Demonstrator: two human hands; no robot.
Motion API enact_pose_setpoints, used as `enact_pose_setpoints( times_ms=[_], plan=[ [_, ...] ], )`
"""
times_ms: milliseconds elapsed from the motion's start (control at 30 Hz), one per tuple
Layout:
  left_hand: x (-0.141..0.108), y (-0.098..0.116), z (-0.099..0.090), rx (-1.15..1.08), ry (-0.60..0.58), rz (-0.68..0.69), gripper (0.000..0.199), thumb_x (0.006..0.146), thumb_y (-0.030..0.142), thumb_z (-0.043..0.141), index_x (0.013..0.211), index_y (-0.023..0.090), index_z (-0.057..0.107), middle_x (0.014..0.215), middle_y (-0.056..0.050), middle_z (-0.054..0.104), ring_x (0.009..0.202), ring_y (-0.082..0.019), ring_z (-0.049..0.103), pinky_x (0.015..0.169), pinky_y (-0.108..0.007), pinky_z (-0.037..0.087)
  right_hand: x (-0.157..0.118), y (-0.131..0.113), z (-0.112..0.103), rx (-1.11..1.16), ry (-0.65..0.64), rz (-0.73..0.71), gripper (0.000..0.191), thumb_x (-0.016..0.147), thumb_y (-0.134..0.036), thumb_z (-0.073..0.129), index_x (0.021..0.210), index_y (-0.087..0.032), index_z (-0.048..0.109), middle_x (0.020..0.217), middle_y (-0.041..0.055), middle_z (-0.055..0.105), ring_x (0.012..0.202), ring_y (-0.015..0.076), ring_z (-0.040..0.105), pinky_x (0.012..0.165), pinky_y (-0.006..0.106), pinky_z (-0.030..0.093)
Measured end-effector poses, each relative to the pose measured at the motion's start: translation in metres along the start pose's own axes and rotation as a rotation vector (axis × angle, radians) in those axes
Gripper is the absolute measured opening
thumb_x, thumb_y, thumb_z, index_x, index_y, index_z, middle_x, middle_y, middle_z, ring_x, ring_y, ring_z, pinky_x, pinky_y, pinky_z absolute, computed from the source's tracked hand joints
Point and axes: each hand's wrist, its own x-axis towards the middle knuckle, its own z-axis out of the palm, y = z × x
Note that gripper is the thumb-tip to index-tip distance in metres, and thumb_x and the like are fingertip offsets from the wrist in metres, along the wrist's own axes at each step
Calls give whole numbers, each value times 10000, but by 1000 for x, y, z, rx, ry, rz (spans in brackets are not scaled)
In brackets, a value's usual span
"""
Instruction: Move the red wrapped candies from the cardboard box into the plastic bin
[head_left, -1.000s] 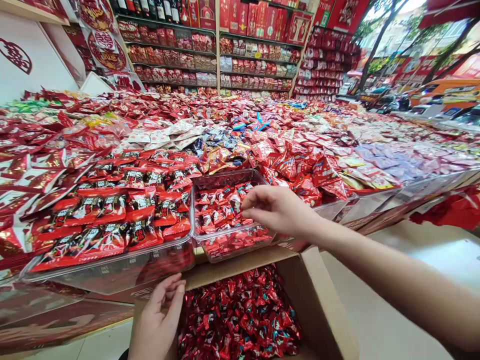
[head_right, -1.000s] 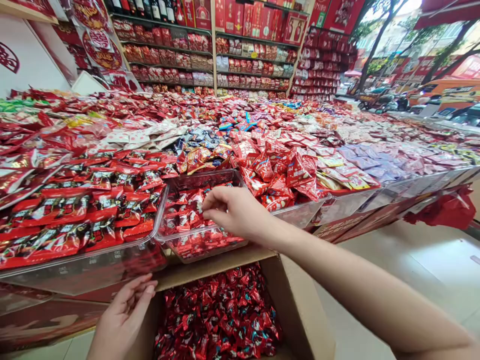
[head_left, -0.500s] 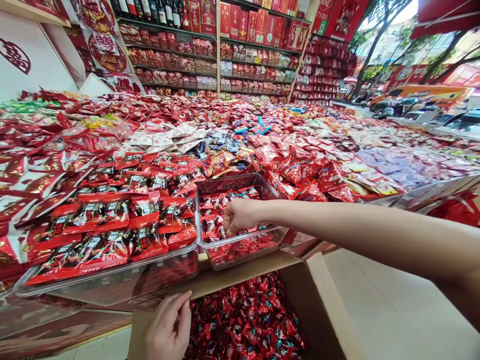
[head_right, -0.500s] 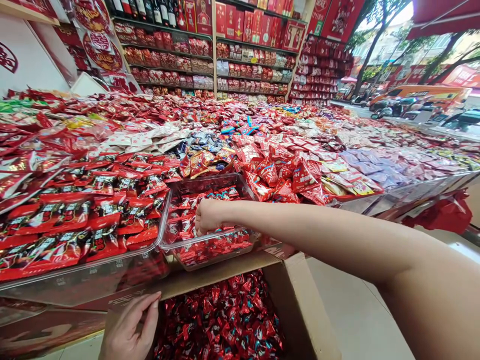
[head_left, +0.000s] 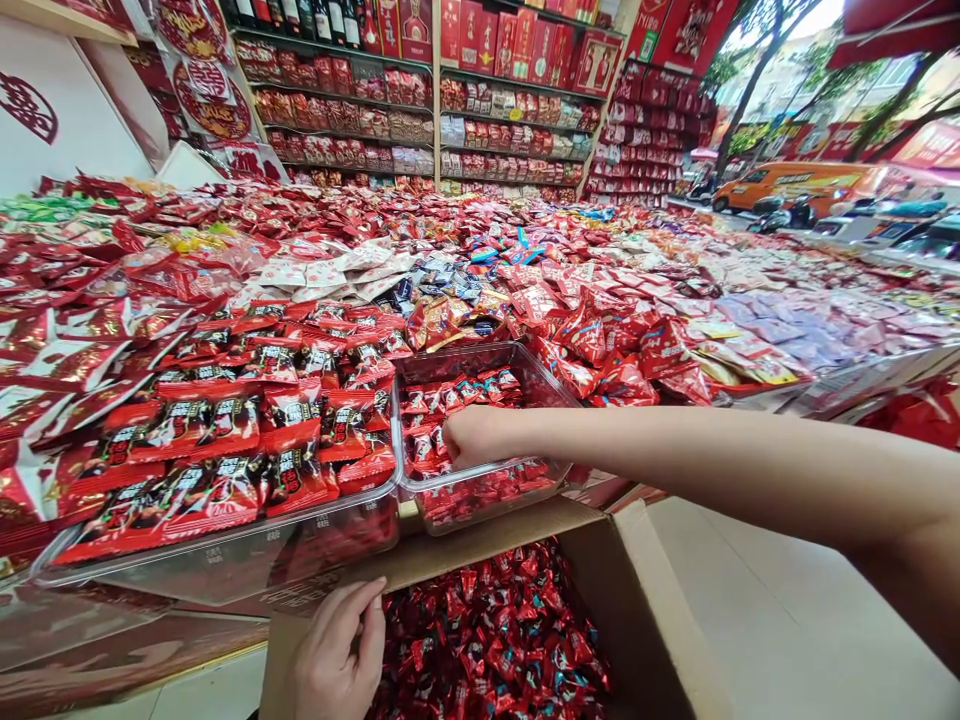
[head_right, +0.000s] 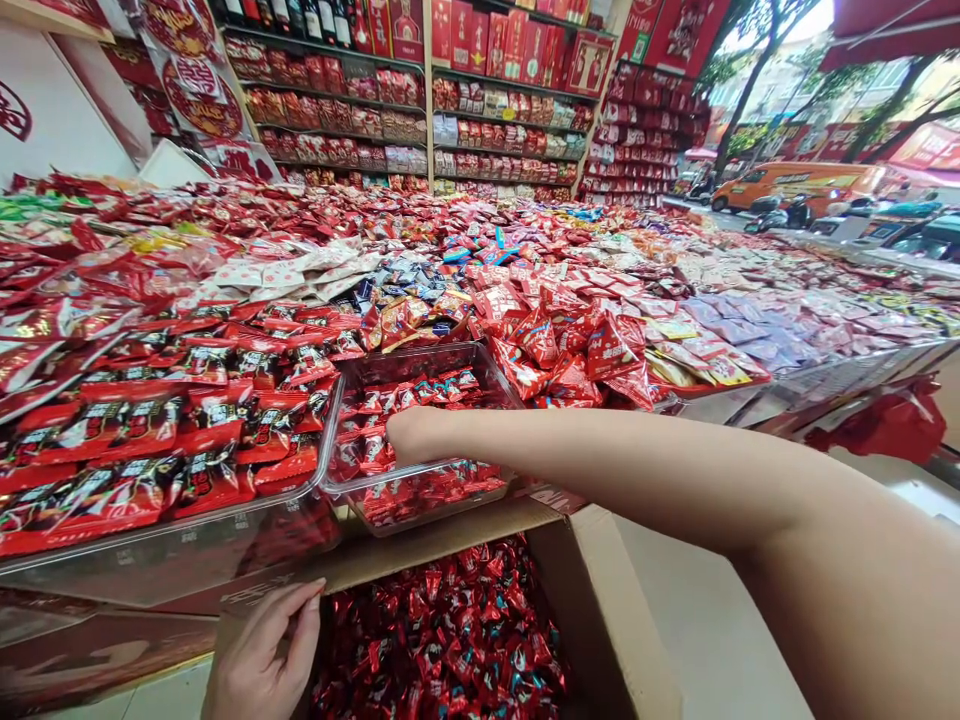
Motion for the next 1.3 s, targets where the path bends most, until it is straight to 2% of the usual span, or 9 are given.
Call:
enact_pose_setpoints(
  times_ms=[133,500,700,800,900,1000,1100,1167,1300],
  plan=[
    [0,0,1,4,-6,-10,134,761,132,503,853,145,598,782,-67,630,734,-155,591,698,-266,460,4,4,2,-16,61,-122,271,699,-211,541,948,-130,608,888,73,646,763,166,576,568,204,380],
    [2,2,-2,14,-19,-2,139,764,150,497,873,160,582,792,-67,628,730,-168,595,695,-287,468,1,2,0,-98,56,-73,251,719,-187,529,931,-85,614,890,109,635,792,183,571,596,222,385],
    [2,4,-1,-6,-22,-20,137,753,124,507,859,155,588,781,-66,626,727,-167,591,687,-291,472,-54,9,2,186,429,-209,179,769,-265,485,805,-135,602,722,36,607,659,129,540,592,228,387],
    [1,7,0,-17,-31,-59,135,745,114,514,846,160,592,780,-62,630,734,-168,591,702,-302,475,-93,11,40,252,727,-290,140,794,-210,454,808,-155,582,855,43,593,812,139,526,739,272,394],
    [-1,9,3,-18,-27,-111,145,740,101,514,838,166,598,777,-55,629,731,-163,589,698,-297,476,-110,12,111,309,1011,-279,169,772,-145,484,925,-173,551,1003,68,559,948,161,475,842,326,358],
    [-3,11,5,-7,-28,-146,148,734,104,519,833,175,603,770,-44,624,714,-155,585,671,-280,478,-101,11,196,387,731,-292,197,778,-142,465,949,-184,553,924,58,590,864,147,496,789,285,385],
    [-2,13,5,8,-33,-158,144,730,106,523,826,174,607,762,-41,620,705,-152,580,664,-277,474,-68,11,270,568,319,-33,186,794,-168,423,873,-173,591,851,56,614,824,137,538,754,228,391],
    [-2,14,5,19,-37,-159,145,730,106,522,826,172,607,761,-42,619,702,-151,578,668,-279,473,-39,9,303,627,231,196,221,782,-187,434,936,-142,586,922,94,617,891,166,546,779,238,378],
    [-1,14,7,36,-45,-164,142,736,113,512,827,177,600,762,-43,615,705,-152,580,660,-278,475,9,-5,339,648,189,344,321,766,-280,466,1005,-85,552,952,157,610,898,225,563,720,270,392]
  ],
)
